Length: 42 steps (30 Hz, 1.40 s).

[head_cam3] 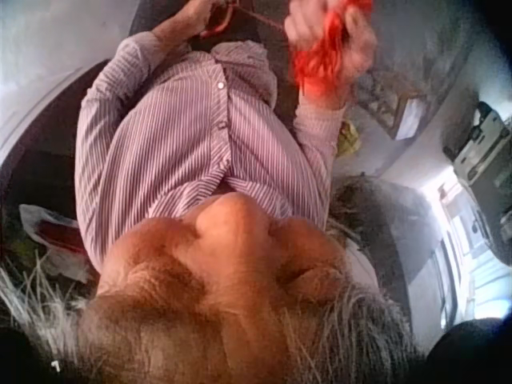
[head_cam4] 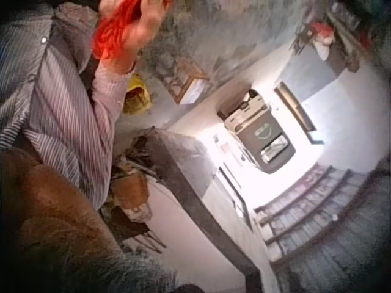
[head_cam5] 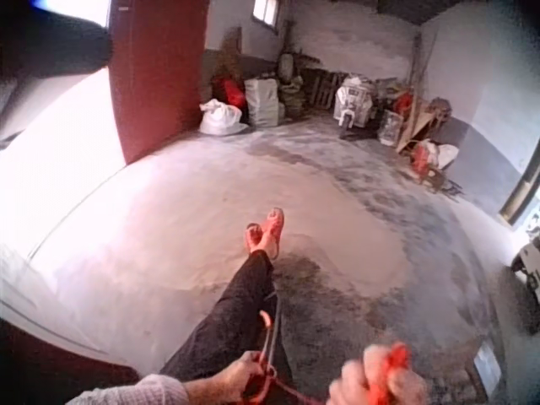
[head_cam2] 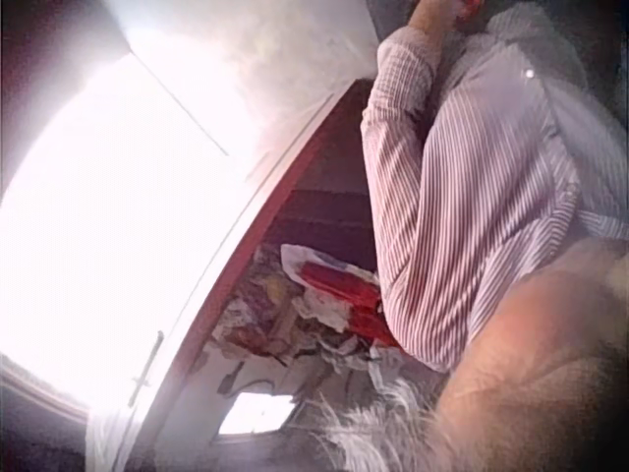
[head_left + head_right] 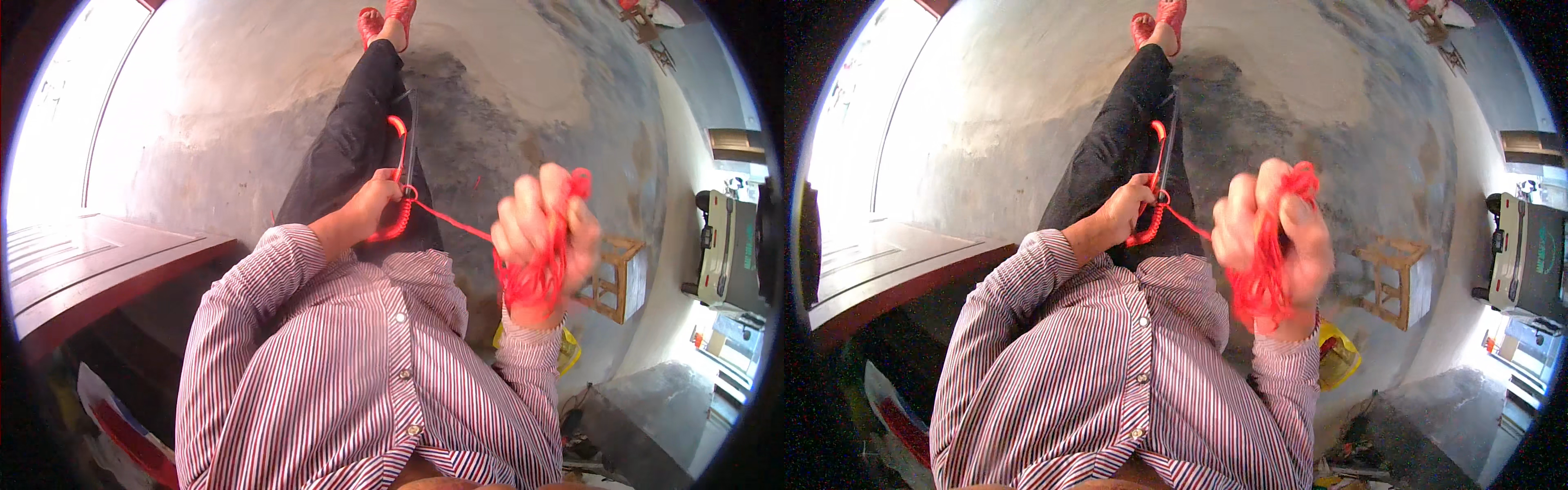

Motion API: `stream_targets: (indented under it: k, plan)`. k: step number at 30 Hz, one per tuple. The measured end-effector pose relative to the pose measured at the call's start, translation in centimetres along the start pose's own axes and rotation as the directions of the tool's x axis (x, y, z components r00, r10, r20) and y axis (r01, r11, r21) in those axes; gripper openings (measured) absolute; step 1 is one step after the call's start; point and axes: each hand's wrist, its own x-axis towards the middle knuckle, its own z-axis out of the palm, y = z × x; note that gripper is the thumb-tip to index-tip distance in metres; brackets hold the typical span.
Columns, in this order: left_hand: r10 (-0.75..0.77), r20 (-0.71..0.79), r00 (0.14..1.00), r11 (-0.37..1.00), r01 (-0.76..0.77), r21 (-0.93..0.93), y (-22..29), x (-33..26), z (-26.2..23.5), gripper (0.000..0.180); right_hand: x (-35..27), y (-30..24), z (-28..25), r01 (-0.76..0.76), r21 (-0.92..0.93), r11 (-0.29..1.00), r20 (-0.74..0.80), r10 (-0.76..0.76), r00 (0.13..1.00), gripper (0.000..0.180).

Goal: Weaving red plastic cord around a circular stool frame to create a seat.

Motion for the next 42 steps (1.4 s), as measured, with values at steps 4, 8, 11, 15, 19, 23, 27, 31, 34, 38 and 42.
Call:
stream_targets:
  k: [4,8,11,15,19,23,27,31,34,38,42]
  plan:
    - [0.006,0.004,1.0,0.998,-0.006,0.069,0.3,0.1,0.0,0.042,-1.3,-0.9,4.1,-0.051,0.157,0.986,0.117,0.033,0.993,0.027]
    - [0.032,-0.014,0.999,0.993,-0.03,0.117,0.3,-0.1,1.2,0.045,-2.0,-2.5,5.4,-0.029,0.24,0.97,0.2,-0.02,0.98,0.025]
    - [0.538,0.061,0.84,0.684,-0.478,0.55,0.7,-1.7,1.3,0.052,-1.8,-4.2,4.5,0.067,0.247,0.967,0.226,-0.124,0.966,0.026]
    - [0.7,0.388,0.6,0.227,-0.702,0.675,4.0,-5.0,2.1,0.035,-1.1,-4.6,1.7,0.249,0.116,0.962,0.186,-0.267,0.945,0.027]
    - [0.62,0.106,0.778,0.573,-0.541,0.616,4.0,-1.9,-1.7,0.014,-0.5,-1.0,-5.1,0.13,-0.918,0.374,0.063,-0.185,0.981,0.021]
    - [0.217,0.055,0.975,0.681,-0.191,0.707,3.9,-2.2,-1.8,0.022,-0.5,7.1,-12.0,-0.033,-0.985,-0.171,-0.058,0.141,0.988,0.019]
    - [0.284,0.101,0.953,0.575,-0.254,0.778,1.7,-0.5,-2.0,0.022,0.5,11.5,-12.5,-0.332,-0.943,0.029,-0.331,0.048,0.942,0.019]
    - [0.32,-0.01,0.947,0.769,-0.254,0.586,3.9,-1.5,-2.0,0.019,0.7,10.5,-12.0,-0.263,-0.913,0.313,-0.296,-0.061,0.953,0.027]
    - [0.033,0.075,0.997,0.99,-0.043,0.136,7.0,-4.6,-0.1,0.018,1.2,10.0,-9.7,0.085,-0.994,0.076,0.071,-0.167,0.983,0.029]
    - [-0.004,0.165,0.986,0.999,0.01,-0.038,8.3,-5.6,1.7,0.018,1.6,7.3,-8.6,-0.086,-0.731,0.677,-0.317,-0.226,0.921,0.021]
    - [0.032,0.153,0.988,0.98,-0.061,0.188,5.1,-2.8,0.0,0.024,-0.1,-0.2,-8.5,0.239,-0.103,0.965,-0.32,-0.26,0.911,0.021]
